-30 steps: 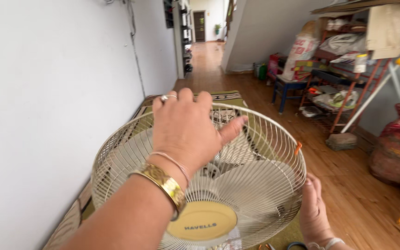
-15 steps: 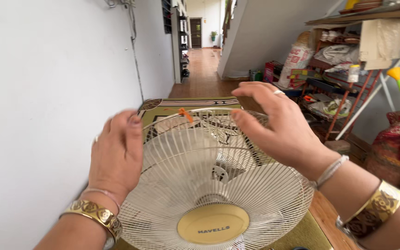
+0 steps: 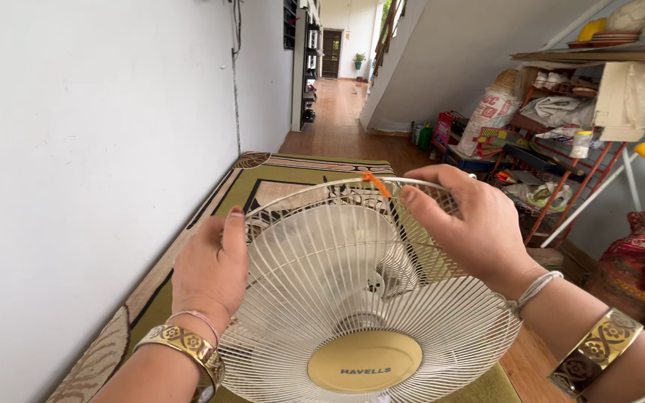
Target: The person cleans the front grill of a standing fan with a cloth, then uses orange zip ties and scissors to secure the grill to the fan body. They repeatedly tie and trim the zip ties around the grill's perimeter.
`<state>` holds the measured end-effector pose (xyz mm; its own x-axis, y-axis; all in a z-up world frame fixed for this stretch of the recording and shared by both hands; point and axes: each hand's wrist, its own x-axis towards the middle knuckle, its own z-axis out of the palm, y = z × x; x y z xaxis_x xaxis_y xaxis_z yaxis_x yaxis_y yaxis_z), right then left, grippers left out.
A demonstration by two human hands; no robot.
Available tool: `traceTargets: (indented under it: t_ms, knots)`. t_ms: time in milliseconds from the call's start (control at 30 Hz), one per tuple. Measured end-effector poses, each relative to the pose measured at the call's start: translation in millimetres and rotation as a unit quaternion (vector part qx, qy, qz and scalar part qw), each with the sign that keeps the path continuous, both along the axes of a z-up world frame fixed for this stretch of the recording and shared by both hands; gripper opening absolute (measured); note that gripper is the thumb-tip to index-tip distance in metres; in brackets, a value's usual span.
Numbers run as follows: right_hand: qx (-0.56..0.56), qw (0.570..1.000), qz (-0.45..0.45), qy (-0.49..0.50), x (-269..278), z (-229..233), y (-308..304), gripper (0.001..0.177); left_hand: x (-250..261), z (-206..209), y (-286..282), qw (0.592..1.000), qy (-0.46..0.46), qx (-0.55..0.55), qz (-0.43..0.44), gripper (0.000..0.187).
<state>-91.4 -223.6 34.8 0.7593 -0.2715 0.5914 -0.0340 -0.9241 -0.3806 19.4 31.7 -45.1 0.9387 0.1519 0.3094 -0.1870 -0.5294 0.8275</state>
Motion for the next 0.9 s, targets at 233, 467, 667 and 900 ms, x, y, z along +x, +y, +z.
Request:
traceTargets:
  t_ms: [233,467,667,900]
  knots:
    - [0.214,0.969,0.061,-0.108,-9.2,-67.5,-73.2,0.046,-24.2,63.9,-42.5,0.978,-0.120,0.165,-0.034,0.061]
    - [0.279,0.946,0.078,-0.146,-19.8,-110.0,-89.6,0.044,-34.3,82.7,-67.5,0.956,-0.146,0.251,-0.048,0.060]
    - [0.231,0.962,0.057,-0.136,-8.3,-87.9,-62.9,0.045,-11.4,68.0,-43.5,0.964,-0.193,0.176,-0.037,0.058]
    - [0.183,0.977,0.012,-0.105,-14.4,-69.5,-65.6,0.046,-18.3,47.5,-40.0,0.926,-0.333,0.150,-0.097,0.044]
